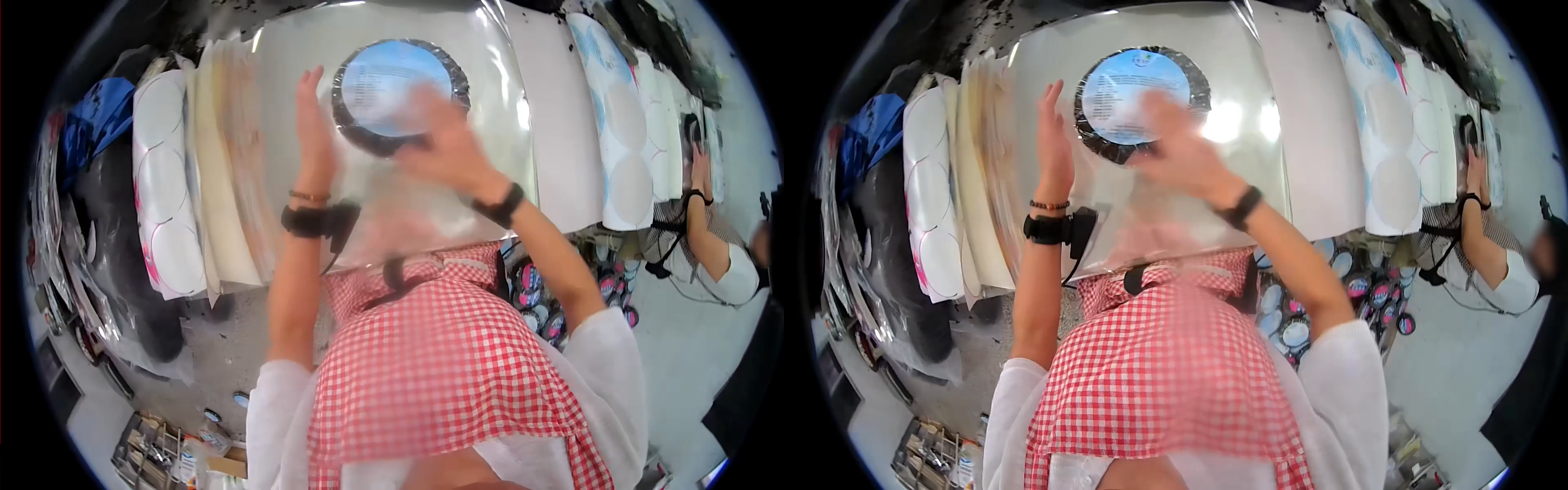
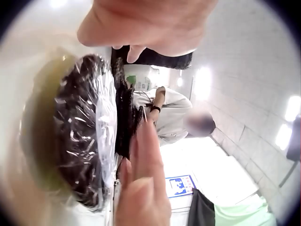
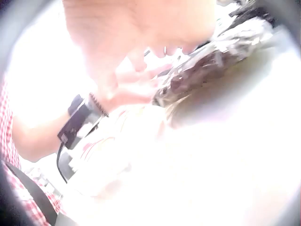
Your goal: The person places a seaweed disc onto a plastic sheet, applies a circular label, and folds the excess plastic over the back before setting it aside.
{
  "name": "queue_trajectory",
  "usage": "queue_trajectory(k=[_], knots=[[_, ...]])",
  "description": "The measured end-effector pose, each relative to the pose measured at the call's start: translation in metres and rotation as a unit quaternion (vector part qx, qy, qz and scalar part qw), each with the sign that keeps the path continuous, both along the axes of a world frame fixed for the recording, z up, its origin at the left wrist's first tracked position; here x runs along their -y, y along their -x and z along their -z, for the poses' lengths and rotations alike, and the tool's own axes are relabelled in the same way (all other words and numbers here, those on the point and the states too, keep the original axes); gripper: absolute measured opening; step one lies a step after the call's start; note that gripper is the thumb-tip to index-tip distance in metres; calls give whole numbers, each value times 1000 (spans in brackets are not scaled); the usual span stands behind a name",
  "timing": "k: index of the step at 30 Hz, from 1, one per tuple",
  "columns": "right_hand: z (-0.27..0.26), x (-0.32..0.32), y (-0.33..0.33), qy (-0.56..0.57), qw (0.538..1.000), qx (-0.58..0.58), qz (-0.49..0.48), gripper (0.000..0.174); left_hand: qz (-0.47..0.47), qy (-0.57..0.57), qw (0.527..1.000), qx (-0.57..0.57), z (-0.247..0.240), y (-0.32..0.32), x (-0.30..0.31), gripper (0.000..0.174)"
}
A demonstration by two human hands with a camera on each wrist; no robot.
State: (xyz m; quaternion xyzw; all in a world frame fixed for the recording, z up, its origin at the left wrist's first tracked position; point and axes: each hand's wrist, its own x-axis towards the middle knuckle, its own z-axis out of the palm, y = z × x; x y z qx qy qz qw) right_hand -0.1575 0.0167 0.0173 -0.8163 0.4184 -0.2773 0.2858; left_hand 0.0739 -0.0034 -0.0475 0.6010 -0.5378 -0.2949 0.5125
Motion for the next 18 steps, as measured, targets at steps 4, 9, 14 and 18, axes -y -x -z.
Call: queue_trajectory(k=[4, 9, 14, 18], knots=[[51, 34, 43, 2, 946, -208, 248, 75, 10, -24, 999, 19, -3, 39, -21, 63], [-50, 11, 3, -77, 943, 292, 143, 46, 166, -47, 967, 186, -81, 5, -49, 62], [-55, -5, 15, 180, 965, -172, -83, 32, -261, 17, 835, 485, -120, -210, -98, 24], [-25, 13, 12, 70, 983, -168, -26, 47, -387, -246, 680, 571, -79, -315, -156, 49]])
